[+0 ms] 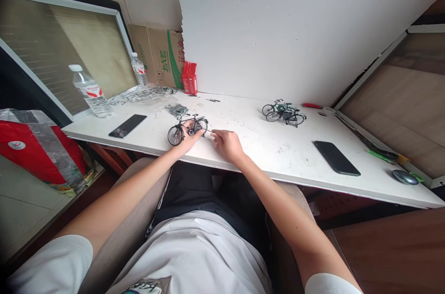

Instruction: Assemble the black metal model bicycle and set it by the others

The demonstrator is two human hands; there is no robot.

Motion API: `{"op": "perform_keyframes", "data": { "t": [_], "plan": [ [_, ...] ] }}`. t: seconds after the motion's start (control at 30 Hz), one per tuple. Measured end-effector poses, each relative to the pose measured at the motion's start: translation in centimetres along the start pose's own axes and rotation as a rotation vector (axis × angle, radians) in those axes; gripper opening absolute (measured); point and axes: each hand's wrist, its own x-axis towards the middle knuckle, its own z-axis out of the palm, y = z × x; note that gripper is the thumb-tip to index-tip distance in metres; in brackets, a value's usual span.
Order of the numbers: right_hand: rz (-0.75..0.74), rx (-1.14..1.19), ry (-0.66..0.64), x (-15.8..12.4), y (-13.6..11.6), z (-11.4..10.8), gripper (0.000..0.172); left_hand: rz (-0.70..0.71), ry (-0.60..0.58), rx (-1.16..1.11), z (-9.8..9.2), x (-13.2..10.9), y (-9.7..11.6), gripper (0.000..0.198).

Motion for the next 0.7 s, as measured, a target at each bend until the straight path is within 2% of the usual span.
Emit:
{"op": "perform_keyframes", "data": {
  "t": [0.1, 0.27, 0.47, 0.7],
  "plan": [
    [-0.056, -0.034, 0.087, -0.1, 0.5, 0.4, 0.043, 0.090, -0.002, -0.003, 0.1, -0.4, 1.4, 0.047],
    [-0.174, -0.108, 0.174, -0.1, 0.3, 0.0, 0.046, 0.087, 0.059, 0.034, -0.2, -1.2, 3.0, 0.046],
    [-0.216, -0.164, 0.157, -0.4, -0.6, -0.5, 0.046, 0.117, 0.072, 0.120, -0.7, -1.9, 3.1, 0.038],
    [-0.192, -0.085, 0.130, -0.4, -1.4, -0.7, 0.052, 0.180, 0.160, 0.154, -0.6, -2.0, 3.4, 0.031]
  ]
}}
